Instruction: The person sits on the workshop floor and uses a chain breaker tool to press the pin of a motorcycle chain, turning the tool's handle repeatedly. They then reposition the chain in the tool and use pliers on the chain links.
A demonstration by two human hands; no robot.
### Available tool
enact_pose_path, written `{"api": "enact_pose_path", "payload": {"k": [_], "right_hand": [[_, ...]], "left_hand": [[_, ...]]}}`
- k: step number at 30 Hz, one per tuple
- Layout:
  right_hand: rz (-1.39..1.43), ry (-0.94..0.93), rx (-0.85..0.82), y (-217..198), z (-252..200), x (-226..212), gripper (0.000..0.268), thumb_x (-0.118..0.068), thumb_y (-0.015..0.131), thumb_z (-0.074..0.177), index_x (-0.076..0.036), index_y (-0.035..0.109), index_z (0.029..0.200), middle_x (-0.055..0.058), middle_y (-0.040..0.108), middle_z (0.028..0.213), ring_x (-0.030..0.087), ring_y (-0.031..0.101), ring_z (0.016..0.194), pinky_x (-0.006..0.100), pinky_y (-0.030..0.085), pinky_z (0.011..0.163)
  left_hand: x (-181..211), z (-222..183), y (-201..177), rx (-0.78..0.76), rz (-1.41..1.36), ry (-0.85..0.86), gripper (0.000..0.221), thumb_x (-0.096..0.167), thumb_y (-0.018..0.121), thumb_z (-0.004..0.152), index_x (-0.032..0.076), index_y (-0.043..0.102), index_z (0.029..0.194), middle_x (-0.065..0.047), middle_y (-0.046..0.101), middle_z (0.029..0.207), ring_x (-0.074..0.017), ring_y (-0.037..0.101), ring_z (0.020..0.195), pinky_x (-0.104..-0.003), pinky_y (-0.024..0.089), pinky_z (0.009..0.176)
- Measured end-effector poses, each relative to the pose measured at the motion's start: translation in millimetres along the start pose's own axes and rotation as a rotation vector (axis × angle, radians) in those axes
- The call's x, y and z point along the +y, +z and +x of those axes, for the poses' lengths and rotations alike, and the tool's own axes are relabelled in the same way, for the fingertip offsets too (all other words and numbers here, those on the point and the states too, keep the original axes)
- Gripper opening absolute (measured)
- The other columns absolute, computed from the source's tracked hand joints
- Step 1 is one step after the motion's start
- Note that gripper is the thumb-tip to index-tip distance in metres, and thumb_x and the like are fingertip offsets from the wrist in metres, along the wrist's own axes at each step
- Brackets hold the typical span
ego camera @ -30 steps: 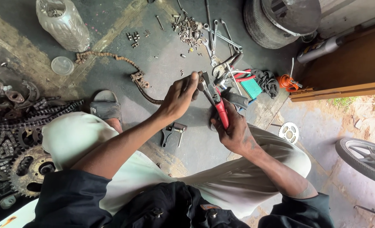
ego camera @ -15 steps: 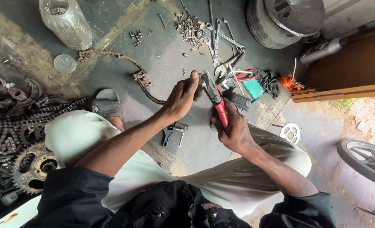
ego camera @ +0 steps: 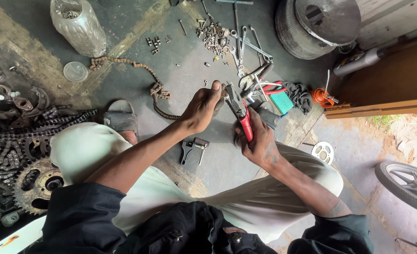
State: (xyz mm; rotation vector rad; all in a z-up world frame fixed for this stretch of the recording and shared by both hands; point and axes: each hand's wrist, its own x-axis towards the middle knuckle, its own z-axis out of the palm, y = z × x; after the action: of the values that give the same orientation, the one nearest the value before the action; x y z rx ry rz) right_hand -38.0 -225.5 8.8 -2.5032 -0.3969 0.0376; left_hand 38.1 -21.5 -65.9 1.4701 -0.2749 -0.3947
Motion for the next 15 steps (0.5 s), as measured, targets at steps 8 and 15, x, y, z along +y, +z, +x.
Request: {"api": "enact_pose_path", "payload": {"k": [8, 15], "right_hand": [[-0.220, -0.028, -0.053, -6, 10, 12, 0.075, 0.000, 0.071, 0.074, 0.005, 0.045, 0.144, 0.027, 0.064, 0.109, 0.044, 0.066, 0.096, 0.046, 0.056, 0.084], [0.334, 0.106, -0.010, 1, 7, 15, 0.048, -0.004, 0.065, 0.098, 0.003, 0.048, 0.143, 0.011, 0.060, 0.099, 0.022, 0.056, 0.088, 0.034, 0.052, 0.079]], "left_hand": [[21, -15, -10, -0.054, -0.322, -0.233, 0.073, 0.080, 0.022, 0.092, 0.016, 0.050, 0.074, 0.006, 0.038, 0.060, -0.0080, 0.038, 0.049, -0.028, 0.034, 0.045], [-18, -15, -6, 0.031, -0.221, -0.192, 0.075, 0.082, 0.025, 0.095, 0.014, 0.046, 0.069, 0.007, 0.041, 0.060, -0.0072, 0.038, 0.052, -0.028, 0.032, 0.046]]}}
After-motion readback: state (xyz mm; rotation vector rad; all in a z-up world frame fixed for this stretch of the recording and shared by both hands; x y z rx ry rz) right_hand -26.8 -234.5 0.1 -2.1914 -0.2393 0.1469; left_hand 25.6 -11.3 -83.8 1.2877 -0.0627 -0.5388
